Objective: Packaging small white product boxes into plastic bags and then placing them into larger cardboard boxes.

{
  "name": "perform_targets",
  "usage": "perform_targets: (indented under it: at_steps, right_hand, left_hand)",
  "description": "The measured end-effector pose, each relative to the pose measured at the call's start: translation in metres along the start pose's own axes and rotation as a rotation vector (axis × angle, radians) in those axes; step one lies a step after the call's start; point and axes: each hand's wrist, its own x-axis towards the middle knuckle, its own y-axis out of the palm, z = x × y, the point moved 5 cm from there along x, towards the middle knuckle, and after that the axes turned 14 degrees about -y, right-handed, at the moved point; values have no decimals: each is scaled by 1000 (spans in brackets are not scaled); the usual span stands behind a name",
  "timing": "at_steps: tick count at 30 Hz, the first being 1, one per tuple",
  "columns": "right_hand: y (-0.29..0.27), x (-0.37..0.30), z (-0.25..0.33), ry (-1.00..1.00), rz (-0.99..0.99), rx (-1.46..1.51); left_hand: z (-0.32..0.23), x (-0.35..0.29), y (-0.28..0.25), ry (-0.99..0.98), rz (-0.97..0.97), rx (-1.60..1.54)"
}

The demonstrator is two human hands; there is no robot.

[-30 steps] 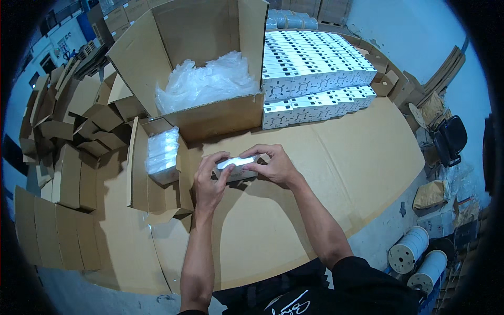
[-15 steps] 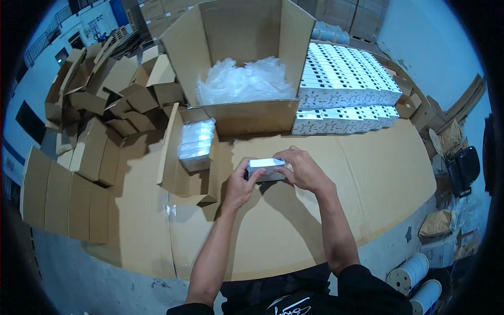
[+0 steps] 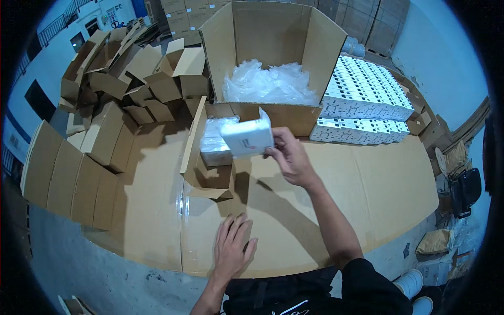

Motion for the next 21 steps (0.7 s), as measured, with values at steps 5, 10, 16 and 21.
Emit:
perform_targets:
  at_steps: [5,10,16,21]
  right_hand:
    - [39,14,-26,39,150,-125]
    - [44,27,-17,-51,299,-262]
    - [62,37,-7,-241,404,-504]
    - [86,31,-19,-259,470,-668]
  left_hand:
    - [8,-13,-5,-57,-44,-60]
    - [9,-13,-6,-46,-79,-107]
    - [10,-10,-7,-53,-80,-108]
    - [10,-9,-5,-68,-68,-131]
